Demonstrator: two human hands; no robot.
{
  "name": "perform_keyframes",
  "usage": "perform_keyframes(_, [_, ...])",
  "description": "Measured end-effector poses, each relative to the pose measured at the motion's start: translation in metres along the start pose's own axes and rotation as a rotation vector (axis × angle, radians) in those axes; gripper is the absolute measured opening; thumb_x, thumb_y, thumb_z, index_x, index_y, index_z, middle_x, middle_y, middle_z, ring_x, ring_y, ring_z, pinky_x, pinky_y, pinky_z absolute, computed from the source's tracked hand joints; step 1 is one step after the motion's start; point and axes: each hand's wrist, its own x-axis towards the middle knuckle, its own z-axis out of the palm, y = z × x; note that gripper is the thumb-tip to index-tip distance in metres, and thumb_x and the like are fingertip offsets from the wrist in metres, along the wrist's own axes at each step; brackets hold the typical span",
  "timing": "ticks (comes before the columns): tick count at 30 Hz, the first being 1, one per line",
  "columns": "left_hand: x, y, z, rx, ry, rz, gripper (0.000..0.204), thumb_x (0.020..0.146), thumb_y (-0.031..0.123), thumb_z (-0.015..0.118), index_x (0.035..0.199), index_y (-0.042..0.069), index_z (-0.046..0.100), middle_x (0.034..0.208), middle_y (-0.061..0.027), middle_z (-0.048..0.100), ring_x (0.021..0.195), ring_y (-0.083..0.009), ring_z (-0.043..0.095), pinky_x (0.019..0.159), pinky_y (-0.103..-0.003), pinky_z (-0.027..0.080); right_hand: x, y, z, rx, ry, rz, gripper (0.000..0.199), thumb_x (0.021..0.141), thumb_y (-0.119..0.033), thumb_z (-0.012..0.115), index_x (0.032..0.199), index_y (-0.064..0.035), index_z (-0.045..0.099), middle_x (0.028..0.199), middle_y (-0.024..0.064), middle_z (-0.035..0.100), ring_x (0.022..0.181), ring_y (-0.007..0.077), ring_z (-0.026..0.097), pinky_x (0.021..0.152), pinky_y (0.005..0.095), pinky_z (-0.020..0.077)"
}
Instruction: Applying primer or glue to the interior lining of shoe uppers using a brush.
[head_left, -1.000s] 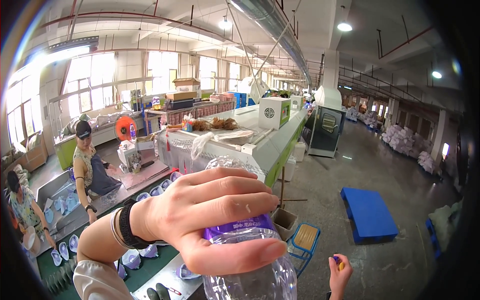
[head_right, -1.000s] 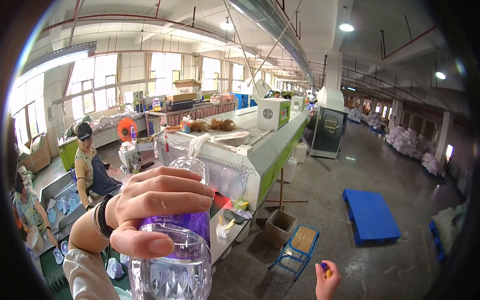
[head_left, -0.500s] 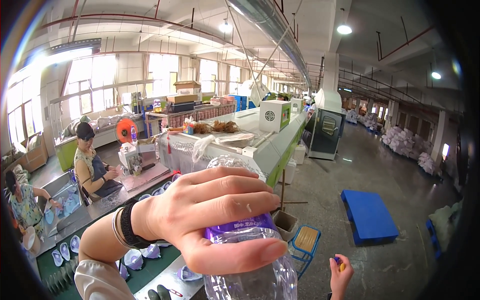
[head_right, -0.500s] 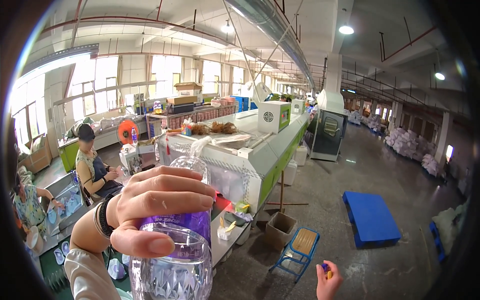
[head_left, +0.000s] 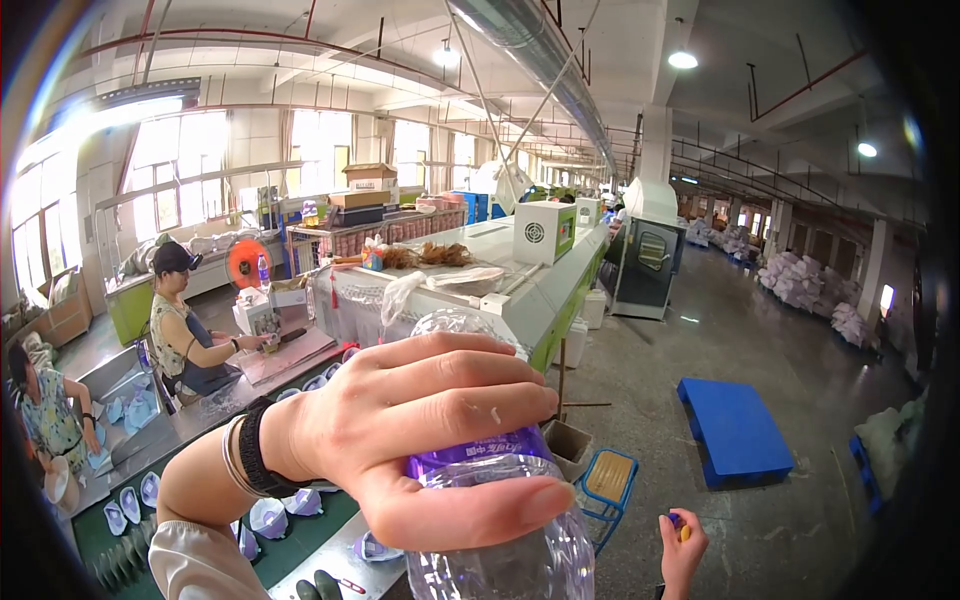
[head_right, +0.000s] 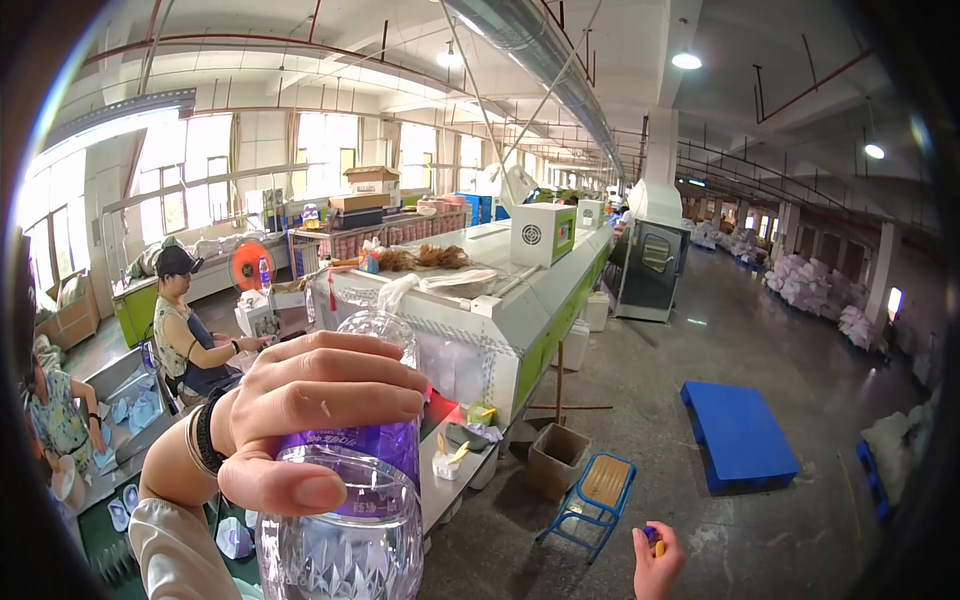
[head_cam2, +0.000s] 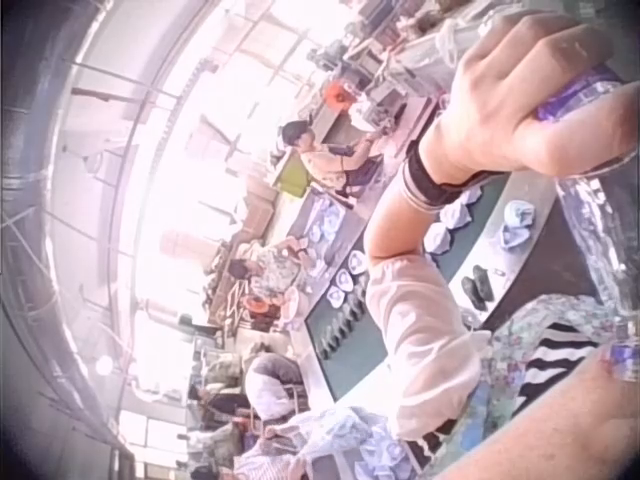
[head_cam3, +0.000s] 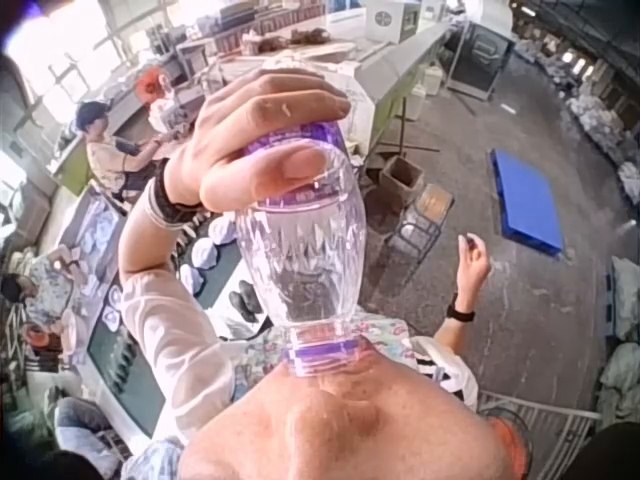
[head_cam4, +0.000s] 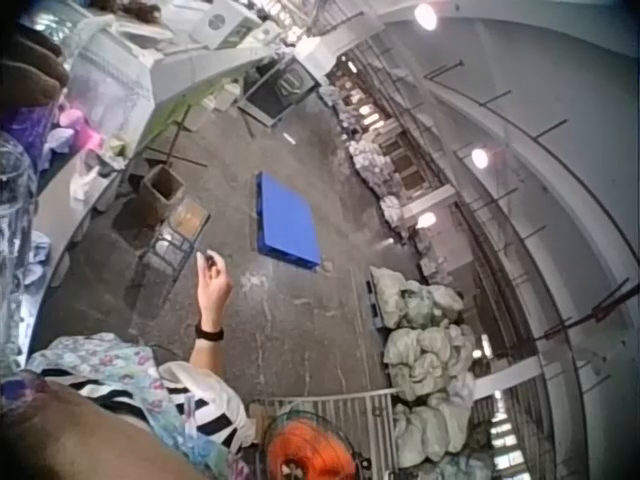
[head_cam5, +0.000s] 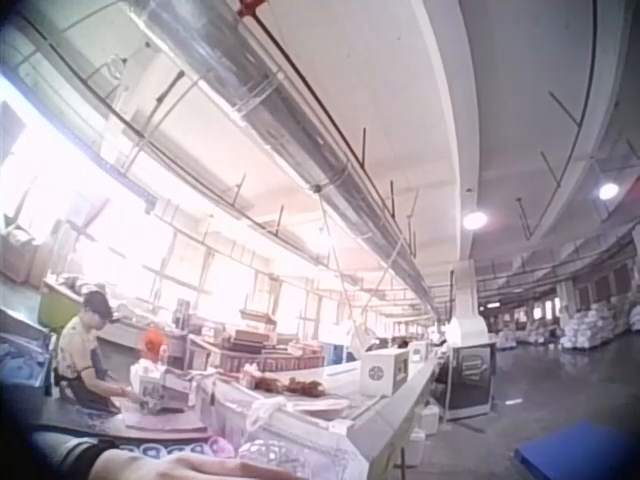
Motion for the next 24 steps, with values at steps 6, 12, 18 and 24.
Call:
perform_keyframes(6, [0.001,0.002,-0.005,-0.009,-0.004,-0.006,0.049,0.086,0.018,0.061,0.127,0.019,0.034,0.101,-0.0226,0.063,0.084,-0.0348,0.067,0.072,-0.045,0.058,-0.003,-0.005,-0.005,-0.009,0.013,0.015,0.018,0.08,-0.009,0.072,0.091,0.0009,0.062,0.07,0.0046,0.056,0.063,0.0114,0.05,0.058,0.0263,0.0423])
perform_keyframes(12, [-0.001,0.007,-0.006,-0.024,-0.006,-0.023,0.047,0.087,0.016,0.06,0.127,0.018,0.034,0.101,-0.0239,0.062,0.083,-0.0359,0.066,0.072,-0.045,0.057,-0.005,-0.011,-0.003,0.031,0.003,0.007,0.018,0.08,-0.009,0.072,0.093,0.0,0.062,0.072,0.0033,0.055,0.065,0.0105,0.05,0.06,0.0254,0.0421])
perform_keyframes(18, [-0.025,0.023,0.019,-0.111,0.189,-0.083,0.047,0.074,0.009,0.072,0.116,0.008,0.051,0.095,-0.0159,0.062,0.077,-0.0268,0.064,0.068,-0.034,0.056,0.001,-0.019,0.003,0.086,-0.088,-0.064,0.017,0.081,-0.007,0.07,0.095,-0.0015,0.062,0.071,0.0004,0.053,0.064,0.0079,0.046,0.058,0.0225,0.0385])
perform_keyframes(24, [-0.069,0.08,0.033,-0.58,0.073,-0.578,0.049,0.073,0.014,0.073,0.115,-0.002,0.054,0.108,-0.0178,0.061,0.092,-0.0318,0.064,0.077,-0.037,0.053,0.003,-0.072,0.009,0.213,-0.251,-0.086,0.025,0.08,-0.017,0.075,0.097,-0.0025,0.064,0.073,0.0009,0.056,0.064,0.0077,0.048,0.056,0.021,0.0365])
